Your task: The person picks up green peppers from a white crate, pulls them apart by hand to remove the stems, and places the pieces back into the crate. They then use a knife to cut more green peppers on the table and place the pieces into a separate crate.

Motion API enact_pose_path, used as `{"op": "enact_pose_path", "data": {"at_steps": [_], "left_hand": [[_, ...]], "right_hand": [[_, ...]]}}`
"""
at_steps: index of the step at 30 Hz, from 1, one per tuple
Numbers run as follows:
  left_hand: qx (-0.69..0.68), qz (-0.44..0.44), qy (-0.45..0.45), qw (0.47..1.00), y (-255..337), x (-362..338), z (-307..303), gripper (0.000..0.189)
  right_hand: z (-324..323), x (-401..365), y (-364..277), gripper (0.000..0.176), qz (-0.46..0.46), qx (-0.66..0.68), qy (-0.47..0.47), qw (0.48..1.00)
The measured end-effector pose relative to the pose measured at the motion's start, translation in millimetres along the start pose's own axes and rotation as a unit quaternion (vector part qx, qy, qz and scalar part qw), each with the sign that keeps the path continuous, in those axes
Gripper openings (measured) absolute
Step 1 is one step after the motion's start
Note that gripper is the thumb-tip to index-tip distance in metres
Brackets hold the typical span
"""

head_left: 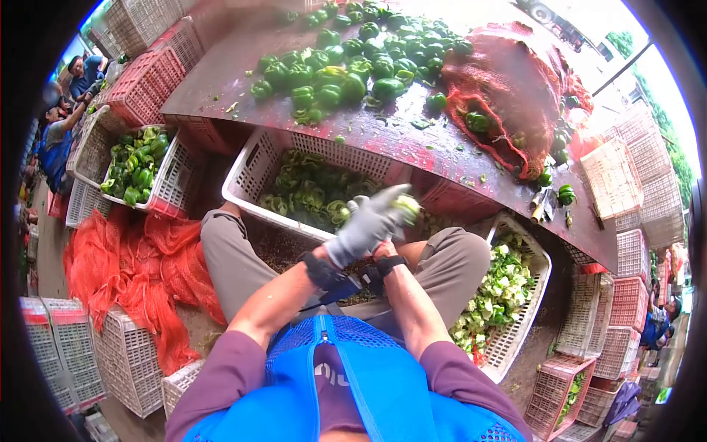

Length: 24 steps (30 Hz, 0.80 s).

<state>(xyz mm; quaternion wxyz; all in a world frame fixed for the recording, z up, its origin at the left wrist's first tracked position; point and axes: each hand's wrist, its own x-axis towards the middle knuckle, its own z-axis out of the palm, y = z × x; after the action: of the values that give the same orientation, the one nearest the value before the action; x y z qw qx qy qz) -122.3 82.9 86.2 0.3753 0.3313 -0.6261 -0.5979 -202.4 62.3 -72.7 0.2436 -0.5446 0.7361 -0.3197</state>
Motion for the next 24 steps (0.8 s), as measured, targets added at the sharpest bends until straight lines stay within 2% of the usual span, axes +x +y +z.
{"op": "enact_pose_path", "data": {"at_steps": [1, 2, 3, 5, 6, 7, 9, 12, 15, 16, 17, 18, 19, 21, 23, 24], "left_hand": [[0.085, 0.031, -0.041, 0.995, 4.7, 1.4, 13.9, 0.059], [0.163, 0.069, -0.076, 0.981, 14.7, 2.7, 27.4, 0.075], [-0.012, 0.062, -0.144, 0.988, 23.3, 1.7, 29.9, 0.076], [-0.096, -0.002, -0.14, 0.986, 33.2, -1.1, 18.2, 0.07], [-0.153, -0.084, -0.112, 0.978, 41.8, -6.8, 4.1, 0.062], [-0.224, -0.106, -0.086, 0.965, 1.3, -4.0, -7.0, 0.053], [-0.145, -0.12, -0.01, 0.982, -2.0, -8.9, -36.3, 0.051], [-0.167, -0.157, 0.111, 0.967, -35.2, -21.5, -66.2, 0.051], [-0.199, -0.199, 0.161, 0.946, -64.7, -32.9, -81.9, 0.051], [-0.2, -0.218, 0.172, 0.94, -73.1, -35.6, -84.1, 0.05], [-0.2, -0.237, 0.182, 0.933, -77.6, -38.0, -85.9, 0.05], [-0.186, -0.244, 0.183, 0.934, -82.0, -40.0, -86.8, 0.049], [-0.189, -0.251, 0.182, 0.932, -91.7, -41.9, -88.2, 0.049], [-0.179, -0.265, 0.171, 0.932, -98.7, -42.6, -90.8, 0.049], [-0.18, -0.261, 0.183, 0.931, -100.8, -41.5, -92.0, 0.05], [-0.182, -0.257, 0.186, 0.931, -101.7, -39.7, -93.3, 0.051]], "right_hand": [[-14.4, -2.8, -19.6, 0.045, -0.025, -0.065, -0.038, 0.997], [-22.7, 7.4, -27.4, 0.05, -0.012, -0.033, -0.057, 0.998], [-30.4, 17.6, -33.2, 0.056, 0.002, 0.0, -0.078, 0.997], [-50.1, 38.8, -43.9, 0.06, -0.023, -0.128, -0.014, 0.991], [-59.4, 60.1, -40.7, 0.063, -0.049, -0.127, 0.013, 0.991], [-69.9, 86.3, -37.2, 0.066, -0.076, -0.125, 0.039, 0.988], [-96.9, 130.7, -53.1, 0.074, -0.118, -0.145, 0.088, 0.979], [-113.6, 220.5, -57.4, 0.083, -0.153, -0.201, 0.127, 0.959], [-117.2, 291.4, -67.7, 0.089, -0.155, -0.209, 0.11, 0.959], [-113.7, 313.8, -66.4, 0.089, -0.131, -0.174, 0.072, 0.973], [-103.1, 332.1, -61.2, 0.086, -0.13, -0.187, 0.101, 0.969], [-94.8, 348.0, -54.8, 0.084, -0.14, -0.148, 0.07, 0.976], [-86.7, 358.7, -53.7, 0.083, -0.15, -0.109, 0.04, 0.982], [-90.3, 357.4, -68.6, 0.08, -0.119, -0.118, 0.036, 0.985], [-92.2, 347.4, -73.1, 0.072, -0.025, 0.079, 0.028, 0.996], [-94.2, 348.0, -69.6, 0.063, -0.024, 0.258, 0.003, 0.966]]}}
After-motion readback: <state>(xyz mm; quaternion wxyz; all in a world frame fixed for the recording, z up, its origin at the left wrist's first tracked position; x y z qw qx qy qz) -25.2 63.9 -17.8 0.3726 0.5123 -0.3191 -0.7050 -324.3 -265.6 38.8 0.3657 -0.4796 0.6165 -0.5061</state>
